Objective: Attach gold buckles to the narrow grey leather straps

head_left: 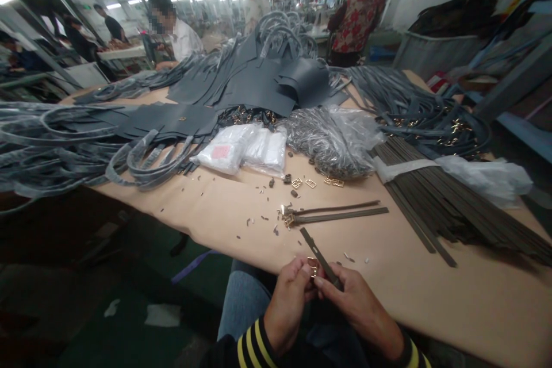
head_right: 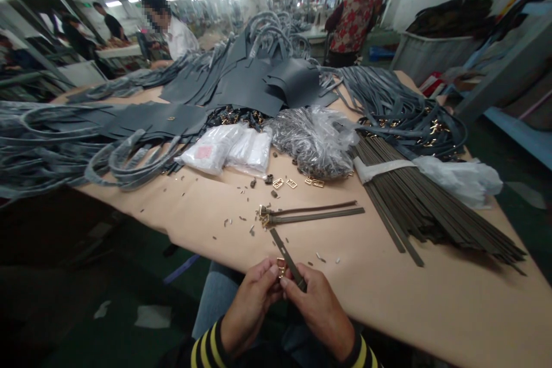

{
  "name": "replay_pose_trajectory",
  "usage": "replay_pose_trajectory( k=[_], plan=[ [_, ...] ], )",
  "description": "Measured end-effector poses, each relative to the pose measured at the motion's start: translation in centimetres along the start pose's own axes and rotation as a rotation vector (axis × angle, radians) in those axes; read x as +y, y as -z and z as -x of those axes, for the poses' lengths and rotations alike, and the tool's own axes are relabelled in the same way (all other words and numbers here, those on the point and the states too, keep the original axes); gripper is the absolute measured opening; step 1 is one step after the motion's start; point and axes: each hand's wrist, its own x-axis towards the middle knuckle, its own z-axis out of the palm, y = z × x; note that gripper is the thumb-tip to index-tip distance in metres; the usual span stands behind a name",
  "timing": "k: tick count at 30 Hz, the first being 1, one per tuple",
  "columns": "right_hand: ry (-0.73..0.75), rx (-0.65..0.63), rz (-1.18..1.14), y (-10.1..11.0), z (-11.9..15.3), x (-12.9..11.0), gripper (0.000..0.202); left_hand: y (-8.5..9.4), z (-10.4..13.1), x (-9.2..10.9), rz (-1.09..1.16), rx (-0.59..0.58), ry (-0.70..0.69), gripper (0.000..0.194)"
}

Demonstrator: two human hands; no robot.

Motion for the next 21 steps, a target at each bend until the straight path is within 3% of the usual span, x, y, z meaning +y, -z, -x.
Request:
replay_pose_trajectory(
  k=[8, 13, 16, 21],
  plan=[
    [0.011, 0.023, 0.071, 0.2, 0.1, -0.2, 0.022, 0.5, -0.2, 0.3, -0.298, -0.062, -0.125, 0.024],
    [0.033, -0.099, 0.089, 0.7, 0.5, -0.9, 0.020, 0.9, -0.4, 1.3, -0.410, -0.011, -0.110, 0.021],
    [0.027, -0.127, 0.107, 1.1, 1.0, -1.8, 0.022, 1.2, -0.2, 1.7, -0.340, -0.025, 0.012, 0.027],
    [-0.027, -0.058, 0.081, 1.6, 1.4, -2.5, 0.030, 0.9, 0.6, 1.3, -0.008, -0.037, 0.178, 0.028]
  ],
)
